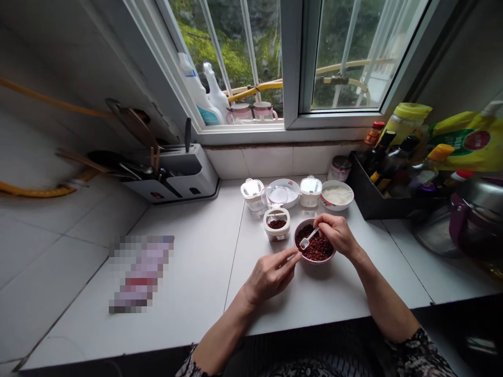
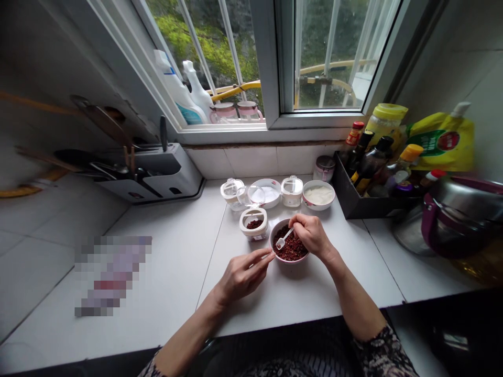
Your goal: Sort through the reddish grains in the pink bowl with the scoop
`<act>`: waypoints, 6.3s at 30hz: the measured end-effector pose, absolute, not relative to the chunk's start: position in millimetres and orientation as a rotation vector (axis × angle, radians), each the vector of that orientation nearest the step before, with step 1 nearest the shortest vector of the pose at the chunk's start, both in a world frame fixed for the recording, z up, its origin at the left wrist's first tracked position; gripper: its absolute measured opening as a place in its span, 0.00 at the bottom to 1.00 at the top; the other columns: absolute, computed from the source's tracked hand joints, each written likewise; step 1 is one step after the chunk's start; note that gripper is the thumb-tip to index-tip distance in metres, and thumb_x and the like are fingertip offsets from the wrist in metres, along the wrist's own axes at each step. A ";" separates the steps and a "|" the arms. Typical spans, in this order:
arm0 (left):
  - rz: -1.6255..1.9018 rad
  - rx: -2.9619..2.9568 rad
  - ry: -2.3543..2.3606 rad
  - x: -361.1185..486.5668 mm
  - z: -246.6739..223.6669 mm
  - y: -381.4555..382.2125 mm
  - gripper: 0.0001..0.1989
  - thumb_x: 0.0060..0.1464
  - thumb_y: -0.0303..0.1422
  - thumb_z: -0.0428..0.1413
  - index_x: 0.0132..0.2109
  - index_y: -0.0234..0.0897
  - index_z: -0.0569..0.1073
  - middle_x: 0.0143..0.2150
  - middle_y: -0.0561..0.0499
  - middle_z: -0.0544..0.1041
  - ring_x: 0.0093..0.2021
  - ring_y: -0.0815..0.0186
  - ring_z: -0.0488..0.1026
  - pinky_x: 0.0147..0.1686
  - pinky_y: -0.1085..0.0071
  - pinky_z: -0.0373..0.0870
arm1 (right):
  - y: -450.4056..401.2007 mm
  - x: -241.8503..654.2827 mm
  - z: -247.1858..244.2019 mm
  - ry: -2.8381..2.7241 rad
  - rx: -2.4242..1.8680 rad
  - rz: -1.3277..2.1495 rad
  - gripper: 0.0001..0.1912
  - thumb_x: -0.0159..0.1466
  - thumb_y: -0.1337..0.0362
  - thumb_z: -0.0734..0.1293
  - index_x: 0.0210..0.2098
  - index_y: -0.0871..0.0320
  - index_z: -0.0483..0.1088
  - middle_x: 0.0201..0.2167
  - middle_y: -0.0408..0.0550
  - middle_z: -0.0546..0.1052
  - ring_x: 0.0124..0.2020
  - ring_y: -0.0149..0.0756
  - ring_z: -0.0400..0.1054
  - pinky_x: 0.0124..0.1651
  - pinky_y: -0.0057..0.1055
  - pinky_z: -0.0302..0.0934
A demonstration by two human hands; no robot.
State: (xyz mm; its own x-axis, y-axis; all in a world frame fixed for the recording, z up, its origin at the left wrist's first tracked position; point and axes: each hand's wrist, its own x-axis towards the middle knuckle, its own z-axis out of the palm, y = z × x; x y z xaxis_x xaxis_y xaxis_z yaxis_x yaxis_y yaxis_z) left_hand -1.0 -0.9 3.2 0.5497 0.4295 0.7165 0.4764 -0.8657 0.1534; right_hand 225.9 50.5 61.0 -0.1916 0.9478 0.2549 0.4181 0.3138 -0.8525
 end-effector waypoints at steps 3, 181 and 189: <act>-1.238 -2.704 -0.783 -0.8 3.7 -0.9 0.20 0.63 0.22 0.50 0.61 0.34 0.67 0.48 0.40 0.79 0.45 0.63 0.80 0.41 0.71 0.80 | 51.9 227.8 60.7 -1.716 -1.236 0.842 0.09 0.56 0.67 0.58 0.26 0.56 0.70 0.16 0.39 0.67 0.20 0.30 0.61 0.26 0.27 0.55; -1.245 -2.706 -0.782 -0.1 4.8 -0.5 0.18 0.63 0.23 0.49 0.59 0.34 0.68 0.48 0.40 0.79 0.45 0.63 0.80 0.40 0.71 0.80 | 54.2 233.9 63.4 -1.840 -1.227 0.912 0.09 0.58 0.66 0.58 0.27 0.57 0.69 0.18 0.39 0.66 0.22 0.30 0.59 0.27 0.27 0.53; -1.234 -2.716 -0.796 -0.8 3.4 -1.1 0.21 0.63 0.23 0.49 0.62 0.35 0.66 0.49 0.41 0.79 0.46 0.63 0.80 0.41 0.71 0.80 | 54.0 234.8 69.1 -1.715 -1.265 0.960 0.09 0.57 0.63 0.60 0.27 0.57 0.70 0.17 0.39 0.66 0.21 0.29 0.60 0.26 0.27 0.54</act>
